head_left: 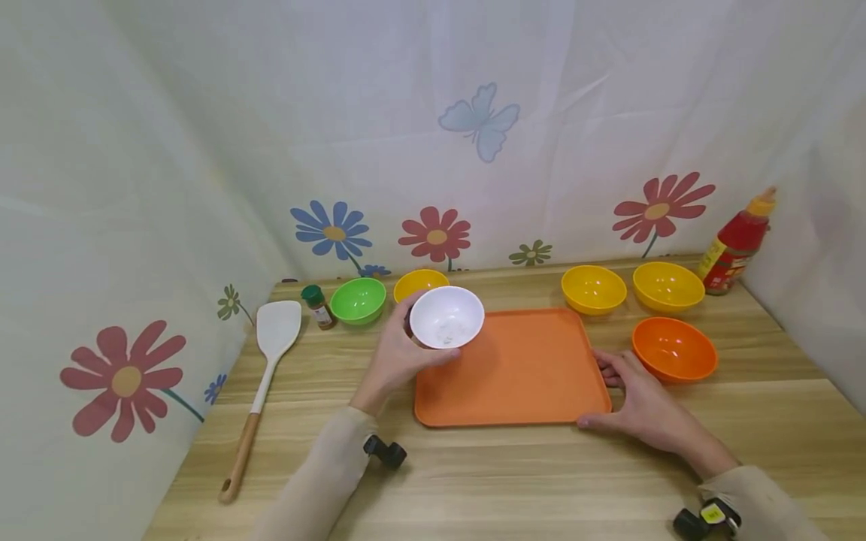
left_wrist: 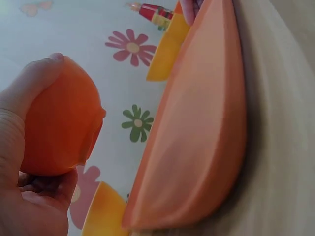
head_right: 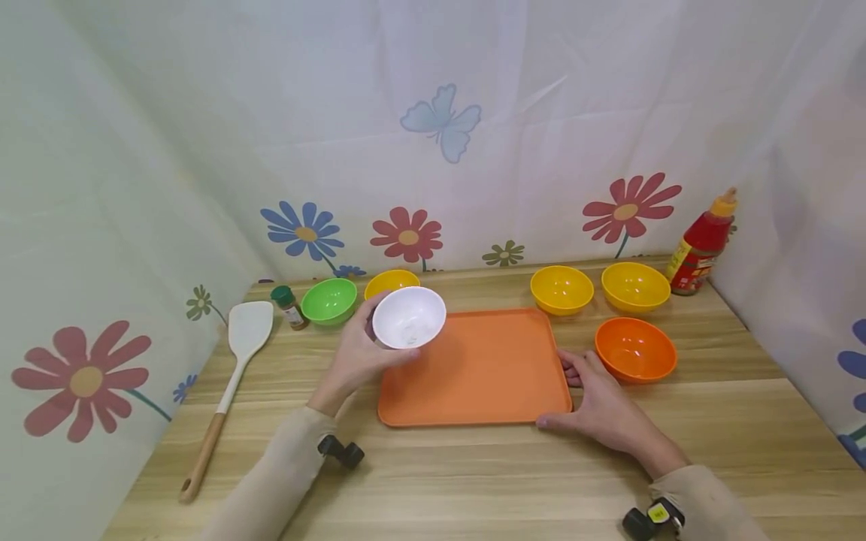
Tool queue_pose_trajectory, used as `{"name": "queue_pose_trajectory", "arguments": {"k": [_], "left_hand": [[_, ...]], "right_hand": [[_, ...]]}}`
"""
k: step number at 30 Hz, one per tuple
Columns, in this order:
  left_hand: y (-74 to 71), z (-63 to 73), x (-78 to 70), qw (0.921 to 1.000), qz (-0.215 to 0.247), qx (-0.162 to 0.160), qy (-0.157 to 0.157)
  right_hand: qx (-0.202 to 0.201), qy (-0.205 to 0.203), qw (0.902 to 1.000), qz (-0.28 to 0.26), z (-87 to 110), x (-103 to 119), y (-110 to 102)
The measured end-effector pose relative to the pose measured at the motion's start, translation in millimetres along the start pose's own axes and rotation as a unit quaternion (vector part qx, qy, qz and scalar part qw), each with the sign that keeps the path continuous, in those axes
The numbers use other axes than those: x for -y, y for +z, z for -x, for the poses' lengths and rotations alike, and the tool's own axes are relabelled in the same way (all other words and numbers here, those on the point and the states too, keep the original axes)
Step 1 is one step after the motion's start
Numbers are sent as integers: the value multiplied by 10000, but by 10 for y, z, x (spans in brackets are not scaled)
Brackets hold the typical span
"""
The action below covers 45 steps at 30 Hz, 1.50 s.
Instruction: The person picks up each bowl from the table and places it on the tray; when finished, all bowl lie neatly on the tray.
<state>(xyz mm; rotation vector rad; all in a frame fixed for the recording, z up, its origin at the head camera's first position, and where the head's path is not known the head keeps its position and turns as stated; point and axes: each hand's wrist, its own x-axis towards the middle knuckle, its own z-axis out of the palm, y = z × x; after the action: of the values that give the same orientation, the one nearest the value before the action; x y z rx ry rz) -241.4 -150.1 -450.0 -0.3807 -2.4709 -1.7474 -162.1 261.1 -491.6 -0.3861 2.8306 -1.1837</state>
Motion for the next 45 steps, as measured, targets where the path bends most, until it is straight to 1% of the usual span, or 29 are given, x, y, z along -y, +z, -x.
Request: {"name": "queue_pose_trajectory", "arguments": {"k": [5,11,14,19,23,29,32,39,43,45], "left_hand": [[174,-125,-50,9999,61,122,83],[393,-275,-75,9988,295,328,206],[498,-347,-94,9984,284,431,245],[661,-452,-149,9979,203,569,239],[788,-529,-179,9970,233,695,250],[983,-622,-217,9962,286,818,83],[1079,-667,-234,9959,353,833,74],[1276,-778,-175,9961,309,817,142],[1356,-802,-142,9954,345,886,152],[1384,-803,-123,9949,352,938,84]], "right_hand": [[-19,12,10000,7,-3,1,-1],[-51,-21,10000,8,-9,-1,-10],[-64,-20,10000,22,-8,-2,-17],[-48,16,10000,38,-3,1,-27],[-21,37,10000,17,1,0,-36],[-20,15,10000,2,8,-17,-28],[-16,34,10000,-4,8,-18,-30],[-10,16,10000,-26,12,2,-22],[16,65,10000,-24,9,6,-13],[36,97,9999,-8,-1,9,-8]]}}
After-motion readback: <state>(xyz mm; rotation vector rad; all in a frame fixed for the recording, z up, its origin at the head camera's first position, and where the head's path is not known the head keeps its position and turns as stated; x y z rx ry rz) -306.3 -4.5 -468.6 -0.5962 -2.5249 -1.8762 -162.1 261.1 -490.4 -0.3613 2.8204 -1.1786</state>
